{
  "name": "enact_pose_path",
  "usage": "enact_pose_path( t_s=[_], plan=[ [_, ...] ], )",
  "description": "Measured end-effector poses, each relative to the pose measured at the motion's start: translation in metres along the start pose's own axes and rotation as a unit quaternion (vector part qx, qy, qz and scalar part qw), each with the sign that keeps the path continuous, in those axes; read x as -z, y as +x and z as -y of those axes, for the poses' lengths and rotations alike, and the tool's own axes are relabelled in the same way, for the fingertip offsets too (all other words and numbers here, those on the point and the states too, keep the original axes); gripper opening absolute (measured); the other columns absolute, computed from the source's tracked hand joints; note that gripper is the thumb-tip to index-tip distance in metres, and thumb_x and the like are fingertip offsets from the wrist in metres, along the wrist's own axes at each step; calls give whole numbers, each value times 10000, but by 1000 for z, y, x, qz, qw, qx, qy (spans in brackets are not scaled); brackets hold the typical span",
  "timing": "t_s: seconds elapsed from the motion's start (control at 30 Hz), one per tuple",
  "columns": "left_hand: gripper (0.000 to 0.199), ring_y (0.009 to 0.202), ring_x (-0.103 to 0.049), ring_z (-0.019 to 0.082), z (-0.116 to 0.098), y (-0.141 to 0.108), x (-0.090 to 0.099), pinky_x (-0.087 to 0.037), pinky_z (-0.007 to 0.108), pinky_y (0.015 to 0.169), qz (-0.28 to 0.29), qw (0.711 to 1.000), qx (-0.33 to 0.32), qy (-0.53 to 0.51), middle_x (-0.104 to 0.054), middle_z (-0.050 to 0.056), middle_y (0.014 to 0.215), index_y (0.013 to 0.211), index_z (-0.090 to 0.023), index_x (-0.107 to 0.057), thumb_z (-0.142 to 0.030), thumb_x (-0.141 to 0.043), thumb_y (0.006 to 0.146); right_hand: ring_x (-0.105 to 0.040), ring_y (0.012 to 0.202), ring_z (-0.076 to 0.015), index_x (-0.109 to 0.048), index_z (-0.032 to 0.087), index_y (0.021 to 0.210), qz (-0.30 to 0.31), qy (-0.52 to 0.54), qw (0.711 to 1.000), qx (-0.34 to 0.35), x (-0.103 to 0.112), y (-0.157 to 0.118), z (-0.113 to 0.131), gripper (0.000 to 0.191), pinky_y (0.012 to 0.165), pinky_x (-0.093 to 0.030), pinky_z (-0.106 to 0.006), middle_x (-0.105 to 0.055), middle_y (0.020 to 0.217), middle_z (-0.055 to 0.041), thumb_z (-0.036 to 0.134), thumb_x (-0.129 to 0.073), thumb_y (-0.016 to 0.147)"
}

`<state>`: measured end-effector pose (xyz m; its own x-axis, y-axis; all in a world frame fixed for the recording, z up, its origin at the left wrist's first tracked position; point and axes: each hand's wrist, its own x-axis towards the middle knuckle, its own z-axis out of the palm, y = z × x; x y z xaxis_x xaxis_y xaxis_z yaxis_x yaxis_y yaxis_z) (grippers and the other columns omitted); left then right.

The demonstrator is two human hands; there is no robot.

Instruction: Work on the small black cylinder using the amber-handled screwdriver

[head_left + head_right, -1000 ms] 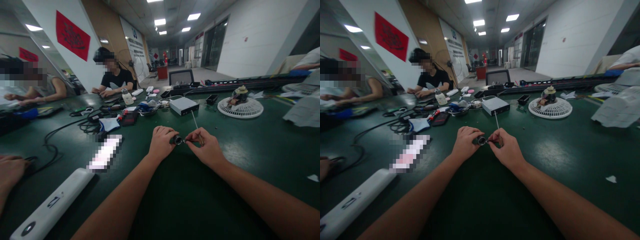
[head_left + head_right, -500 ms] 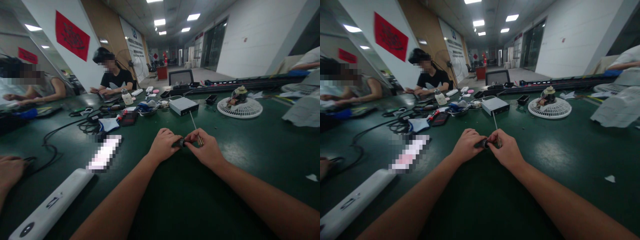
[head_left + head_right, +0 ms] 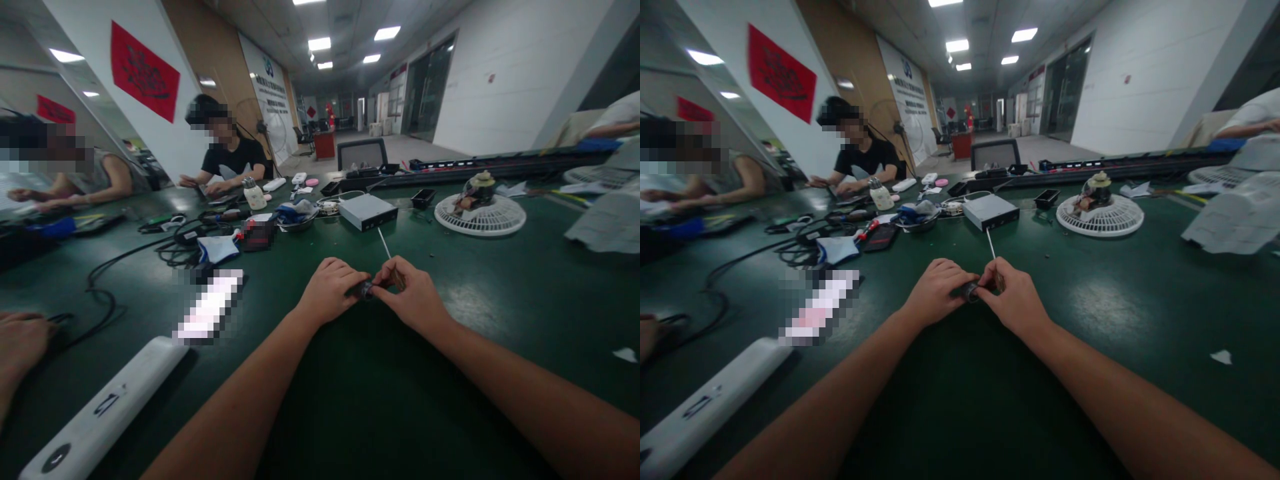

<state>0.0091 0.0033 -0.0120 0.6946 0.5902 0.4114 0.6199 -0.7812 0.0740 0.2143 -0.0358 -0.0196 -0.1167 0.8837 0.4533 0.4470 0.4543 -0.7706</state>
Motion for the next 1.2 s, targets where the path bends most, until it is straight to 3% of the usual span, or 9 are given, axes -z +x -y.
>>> enact_pose_path(
  t_s=[0.17, 0.27, 0.4, 0.57, 0.83, 1.0, 1.2],
  plan=[
    [270, 1031, -619, 220, -2, 0, 1, -381, 408, 1004, 6, 1000, -2, -8, -734, 33, 1058, 1146, -233, -672, -281, -667, 880, -626, 709, -174, -568, 232, 878, 12, -15, 1000, 2, 0, -1, 3, 190, 657, -485, -314, -678, 814, 0, 226, -745, 808],
    [263, 1009, -619, 226, -3, 0, 1, -391, 413, 998, 1, 1000, 12, -1, -730, 37, 1033, 1101, -218, -677, -253, -687, 840, -654, 775, -185, -594, 231, 944, 15, -25, 999, 16, 0, 0, 4, 169, 721, -501, -325, -689, 863, -6, 213, -720, 833],
    [216, 1016, -623, 238, -5, 0, 1, -397, 428, 998, -31, 998, 46, 3, -731, 40, 1032, 1041, -210, -669, -247, -684, 829, -688, 907, -204, -611, 228, 1096, -4, -7, 999, 39, 0, 0, 5, 149, 838, -508, -355, -722, 1007, -43, 231, -592, 948],
    [178, 1008, -630, 254, -3, -1, -2, -420, 446, 966, -76, 991, 108, 18, -729, 44, 1018, 999, -216, -665, -232, -682, 822, -698, 981, -227, -616, 243, 1236, -18, 64, 997, 38, 2, -4, 5, 265, 824, -536, -371, -731, 1077, -73, 346, -489, 1029],
    [84, 900, -635, 264, 3, -2, -3, -435, 457, 903, -105, 974, 190, 57, -712, 47, 876, 926, -224, -665, -228, -658, 842, -673, 843, -212, -717, 254, 1013, -15, 63, 991, 121, 10, -8, 9, 262, 774, -520, -380, -712, 901, -47, 360, -478, 1025],
    [116, 922, -634, 257, 4, -2, -4, -426, 454, 905, -90, 979, 178, 48, -737, 26, 901, 913, -243, -686, -192, -681, 809, -676, 851, -206, -717, 232, 1003, 43, 50, 989, 132, 11, -7, 12, 253, 762, -510, -357, -713, 905, -51, 333, -485, 1020],
    [118, 918, -627, 246, 3, -2, -3, -426, 442, 896, -80, 982, 165, 46, -737, 20, 900, 905, -243, -700, -187, -679, 804, -672, 873, -193, -713, 222, 1025, 67, 37, 988, 132, 9, -6, 13, 212, 776, -500, -337, -710, 936, -47, 298, -516, 1010]
  ],
)
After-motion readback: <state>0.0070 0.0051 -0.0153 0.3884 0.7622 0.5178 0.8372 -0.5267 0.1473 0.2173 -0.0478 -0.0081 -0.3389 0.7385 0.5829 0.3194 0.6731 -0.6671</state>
